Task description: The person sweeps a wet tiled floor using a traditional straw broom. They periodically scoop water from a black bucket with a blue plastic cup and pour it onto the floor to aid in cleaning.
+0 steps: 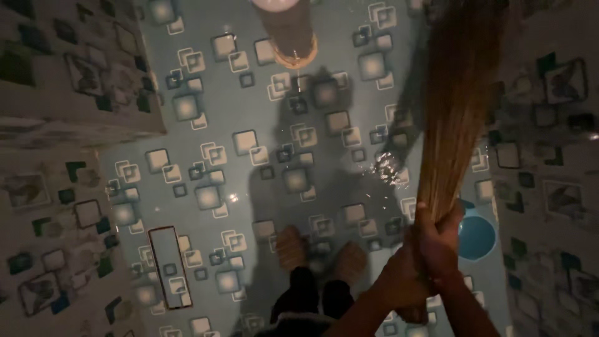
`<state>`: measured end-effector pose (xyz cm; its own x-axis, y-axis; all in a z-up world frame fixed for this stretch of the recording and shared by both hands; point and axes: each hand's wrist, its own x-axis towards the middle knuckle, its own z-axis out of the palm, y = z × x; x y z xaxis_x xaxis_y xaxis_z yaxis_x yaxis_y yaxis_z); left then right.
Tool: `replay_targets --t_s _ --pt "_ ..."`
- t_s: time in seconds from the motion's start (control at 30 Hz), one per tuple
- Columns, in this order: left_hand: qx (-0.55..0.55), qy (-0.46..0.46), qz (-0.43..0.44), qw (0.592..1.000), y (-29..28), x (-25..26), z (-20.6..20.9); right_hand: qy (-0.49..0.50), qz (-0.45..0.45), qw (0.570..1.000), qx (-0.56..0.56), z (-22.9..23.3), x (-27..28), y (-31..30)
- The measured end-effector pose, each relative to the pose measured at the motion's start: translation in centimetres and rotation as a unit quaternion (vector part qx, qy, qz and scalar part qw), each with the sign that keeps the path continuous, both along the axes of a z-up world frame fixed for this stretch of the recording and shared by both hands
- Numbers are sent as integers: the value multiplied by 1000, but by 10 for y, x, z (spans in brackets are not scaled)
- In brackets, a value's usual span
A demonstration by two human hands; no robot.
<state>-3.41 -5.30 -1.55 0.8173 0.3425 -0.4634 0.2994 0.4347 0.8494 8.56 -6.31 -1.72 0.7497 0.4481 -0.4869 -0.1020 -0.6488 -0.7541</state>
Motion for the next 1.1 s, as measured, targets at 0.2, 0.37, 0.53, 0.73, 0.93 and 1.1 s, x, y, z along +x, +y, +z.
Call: replay_targets --t_s 0.2,0.37,0.53,0.73,0.93,1.1 --pt "23 72 -40 996 -9 -12 -58 -108 140 967 -183 -97 1 -14" --pt "416 100 -221 877 21 -32 -54 -4 165 948 -271 -139 -8 28" --pt "-22 190 169 967 50 -15 -26 -17 233 937 -260 -162 0 62" --pt "-81 196 288 934 51 20 19 -12 316 912 -262 -101 12 91" --pt "-80 160 328 927 48 39 63 -42 340 927 -155 9 9 119" --pt "-140 48 340 929 27 56 52 -32 257 951 -170 83 14 124"
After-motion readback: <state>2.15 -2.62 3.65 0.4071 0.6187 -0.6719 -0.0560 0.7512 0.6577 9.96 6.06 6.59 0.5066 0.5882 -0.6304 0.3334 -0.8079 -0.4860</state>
